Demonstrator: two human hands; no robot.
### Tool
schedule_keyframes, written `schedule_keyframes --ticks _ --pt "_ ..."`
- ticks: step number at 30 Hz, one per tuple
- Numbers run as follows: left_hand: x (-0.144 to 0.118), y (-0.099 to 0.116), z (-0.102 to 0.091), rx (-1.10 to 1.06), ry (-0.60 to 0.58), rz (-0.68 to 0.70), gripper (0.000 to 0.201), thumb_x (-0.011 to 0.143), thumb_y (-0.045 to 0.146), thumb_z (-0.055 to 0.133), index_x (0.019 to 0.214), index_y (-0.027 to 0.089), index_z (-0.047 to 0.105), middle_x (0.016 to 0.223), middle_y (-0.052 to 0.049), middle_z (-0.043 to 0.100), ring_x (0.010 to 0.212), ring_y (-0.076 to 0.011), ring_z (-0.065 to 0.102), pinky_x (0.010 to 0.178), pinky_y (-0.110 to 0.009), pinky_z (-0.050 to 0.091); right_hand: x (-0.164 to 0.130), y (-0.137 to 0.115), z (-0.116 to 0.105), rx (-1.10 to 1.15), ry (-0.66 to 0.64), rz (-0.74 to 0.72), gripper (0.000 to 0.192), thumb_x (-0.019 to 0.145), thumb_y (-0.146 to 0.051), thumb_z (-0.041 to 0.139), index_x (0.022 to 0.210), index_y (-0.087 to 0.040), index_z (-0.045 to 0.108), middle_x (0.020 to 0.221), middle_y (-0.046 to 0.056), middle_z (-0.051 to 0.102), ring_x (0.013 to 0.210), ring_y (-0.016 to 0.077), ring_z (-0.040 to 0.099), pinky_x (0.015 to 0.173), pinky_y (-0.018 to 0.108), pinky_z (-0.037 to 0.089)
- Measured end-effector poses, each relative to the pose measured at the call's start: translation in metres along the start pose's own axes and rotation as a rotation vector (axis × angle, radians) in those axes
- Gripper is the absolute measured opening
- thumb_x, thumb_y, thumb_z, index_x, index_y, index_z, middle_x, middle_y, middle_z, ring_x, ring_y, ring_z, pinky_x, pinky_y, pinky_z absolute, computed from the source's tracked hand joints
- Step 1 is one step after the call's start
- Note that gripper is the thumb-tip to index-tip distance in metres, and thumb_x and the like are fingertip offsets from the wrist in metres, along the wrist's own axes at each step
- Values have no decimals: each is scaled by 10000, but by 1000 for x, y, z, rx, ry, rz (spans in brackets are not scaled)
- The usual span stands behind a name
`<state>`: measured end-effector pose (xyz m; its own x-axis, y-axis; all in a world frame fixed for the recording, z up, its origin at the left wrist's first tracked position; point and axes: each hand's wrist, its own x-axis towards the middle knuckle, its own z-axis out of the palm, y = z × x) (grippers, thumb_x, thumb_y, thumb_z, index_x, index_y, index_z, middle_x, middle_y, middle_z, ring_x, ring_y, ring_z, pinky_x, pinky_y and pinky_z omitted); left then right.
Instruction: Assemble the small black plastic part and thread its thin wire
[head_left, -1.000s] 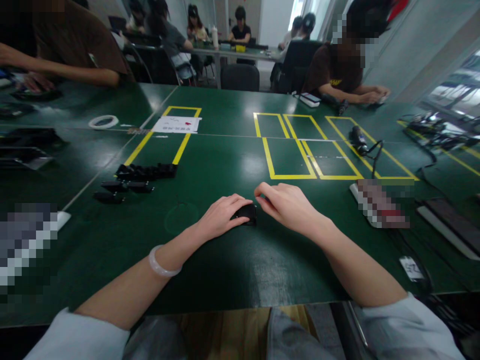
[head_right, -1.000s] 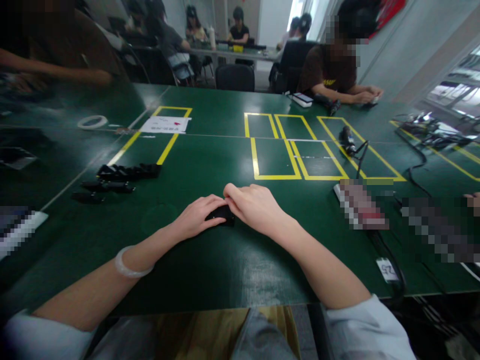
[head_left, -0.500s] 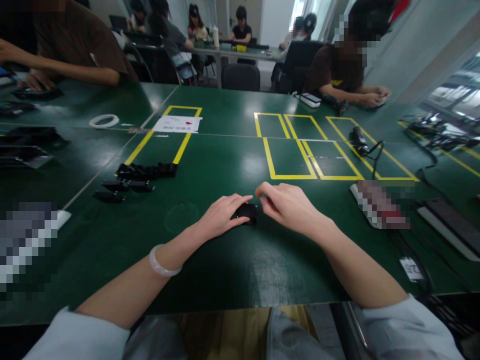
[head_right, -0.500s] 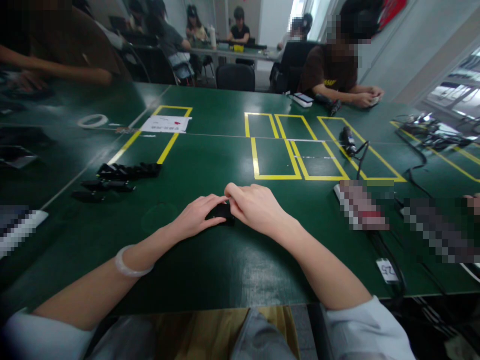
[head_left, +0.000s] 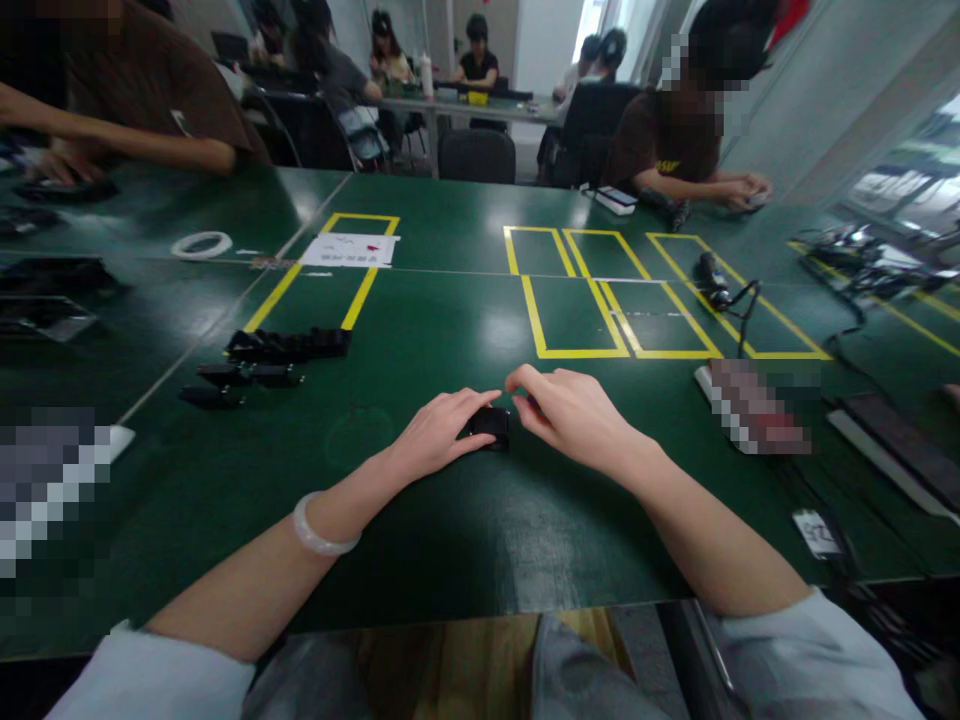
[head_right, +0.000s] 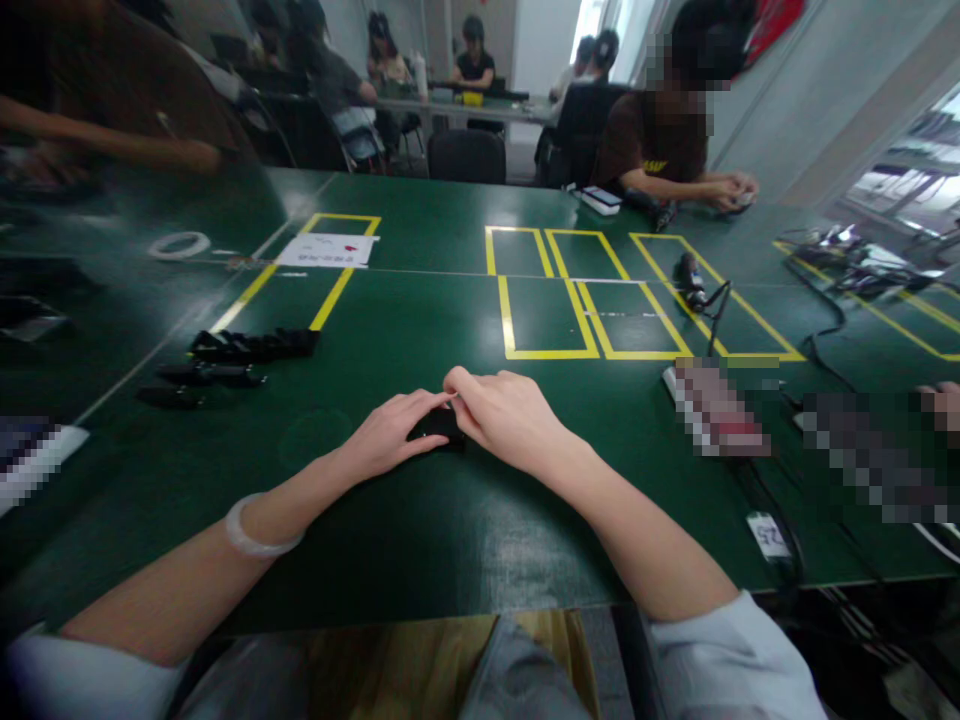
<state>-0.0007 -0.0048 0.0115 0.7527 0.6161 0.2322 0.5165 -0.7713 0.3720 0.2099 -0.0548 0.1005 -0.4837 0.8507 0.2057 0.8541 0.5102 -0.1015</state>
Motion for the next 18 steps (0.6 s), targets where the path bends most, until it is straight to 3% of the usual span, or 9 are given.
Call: schedule_keyframes --ticks 4,9,18 --pt "0 0 1 8 11 2 534 906 444 522 1367 218 376 1174 -81 577 1059 -240 565 891 -362 443 0 -1 -1 16 11 1 214 928 -257 360 1054 -180 515 744 12 647 645 138 558 624 247 297" --pt "0 0 1 15 12 5 509 905 438 525 1343 212 395 1162 -76 581 1051 -239 570 882 -361 450 3 -3 -1 -25 -13 18 312 963 -409 324 974 -189 545 730 25 653 632 145 553 618 254 290" --pt "0 -1 0 29 15 10 550 901 449 530 1364 201 367 1145 -74 579 1026 -233 572 875 -359 454 0 -1 2 24 32 3 197 927 -241 361 1038 -186 514 744 9 646 632 127 545 626 243 300"
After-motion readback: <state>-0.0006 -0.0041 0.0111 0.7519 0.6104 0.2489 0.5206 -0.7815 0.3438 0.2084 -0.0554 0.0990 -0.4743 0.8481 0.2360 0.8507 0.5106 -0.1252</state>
